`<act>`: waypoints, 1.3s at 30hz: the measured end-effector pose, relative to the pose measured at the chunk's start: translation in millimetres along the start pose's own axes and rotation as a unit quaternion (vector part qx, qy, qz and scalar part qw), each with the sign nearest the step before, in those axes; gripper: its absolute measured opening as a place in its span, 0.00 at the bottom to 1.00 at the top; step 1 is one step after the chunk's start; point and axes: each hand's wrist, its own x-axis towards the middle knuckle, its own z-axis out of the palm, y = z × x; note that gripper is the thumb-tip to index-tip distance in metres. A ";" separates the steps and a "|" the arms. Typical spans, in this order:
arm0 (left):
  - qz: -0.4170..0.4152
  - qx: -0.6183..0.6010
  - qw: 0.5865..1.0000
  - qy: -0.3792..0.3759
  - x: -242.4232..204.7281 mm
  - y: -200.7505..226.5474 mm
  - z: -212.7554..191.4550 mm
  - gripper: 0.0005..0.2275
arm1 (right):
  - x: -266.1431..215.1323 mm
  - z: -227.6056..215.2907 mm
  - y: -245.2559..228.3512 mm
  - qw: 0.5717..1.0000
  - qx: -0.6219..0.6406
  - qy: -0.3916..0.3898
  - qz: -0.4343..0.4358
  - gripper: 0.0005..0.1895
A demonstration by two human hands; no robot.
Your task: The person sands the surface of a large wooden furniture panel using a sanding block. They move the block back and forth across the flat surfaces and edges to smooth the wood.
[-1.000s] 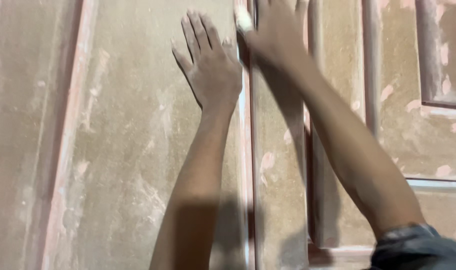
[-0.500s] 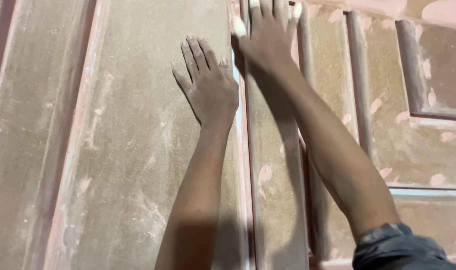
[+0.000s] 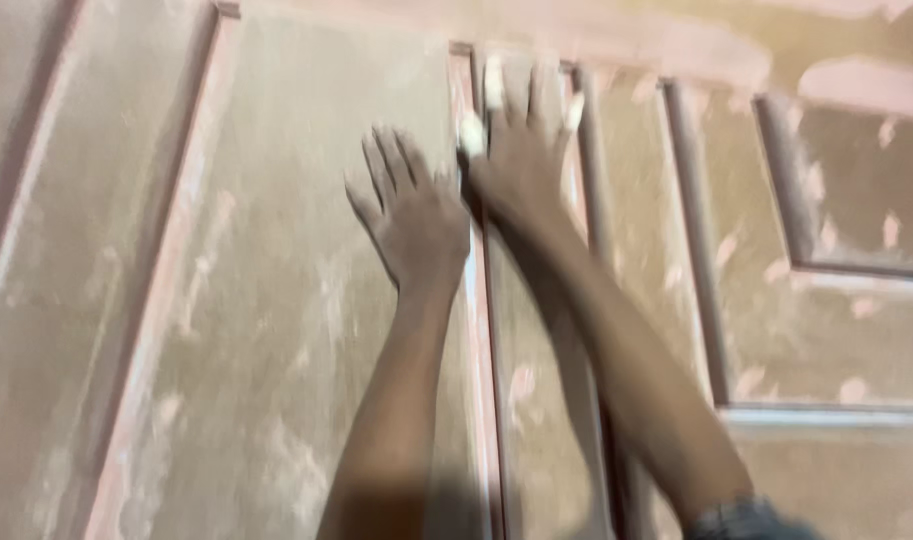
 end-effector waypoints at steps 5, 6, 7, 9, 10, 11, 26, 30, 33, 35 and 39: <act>0.000 -0.015 1.000 0.016 -1.8 0.5 -1.3 0.29 | 30.0 -26.9 -12.7 0.996 0.018 -0.049 0.070 0.34; 0.003 -0.014 1.000 0.022 -0.9 1.3 0.5 0.29 | 47.2 -26.0 -14.3 0.994 0.021 -0.069 0.086 0.34; 0.006 -0.013 1.000 0.027 1.0 1.3 2.2 0.29 | 47.7 -23.1 -11.4 0.996 0.006 -0.052 0.072 0.35; -0.002 -0.004 1.000 0.018 -6.3 -4.4 3.2 0.29 | 28.6 -10.1 -7.0 0.998 -0.017 -0.029 0.053 0.38; -0.004 -0.002 1.000 0.017 -3.8 -2.8 3.3 0.30 | 13.3 -7.0 -4.8 0.999 -0.013 -0.018 0.044 0.38; -0.007 -0.001 1.000 0.015 -1.3 -1.0 2.7 0.30 | -13.0 -4.1 -5.5 0.999 -0.008 -0.007 0.035 0.39; -0.012 0.001 1.000 0.022 1.2 -2.8 7.7 0.30 | 23.0 -6.8 7.7 0.998 -0.052 -0.019 0.023 0.35; 0.003 0.002 0.999 0.043 -0.8 -1.7 2.9 0.31 | 6.1 -12.8 0.2 1.000 -0.016 0.010 0.022 0.37; -0.001 -0.002 0.999 0.047 5.6 3.5 4.2 0.30 | -11.2 -13.2 -0.5 0.998 -0.010 0.063 -0.007 0.37; -0.011 0.005 0.999 0.030 -1.8 -0.5 7.0 0.30 | 22.6 -16.2 4.8 0.999 -0.035 0.006 0.035 0.36; -0.007 -0.008 1.000 0.025 0.1 0.3 4.3 0.31 | 9.5 -19.9 -3.6 0.997 -0.025 -0.038 0.058 0.35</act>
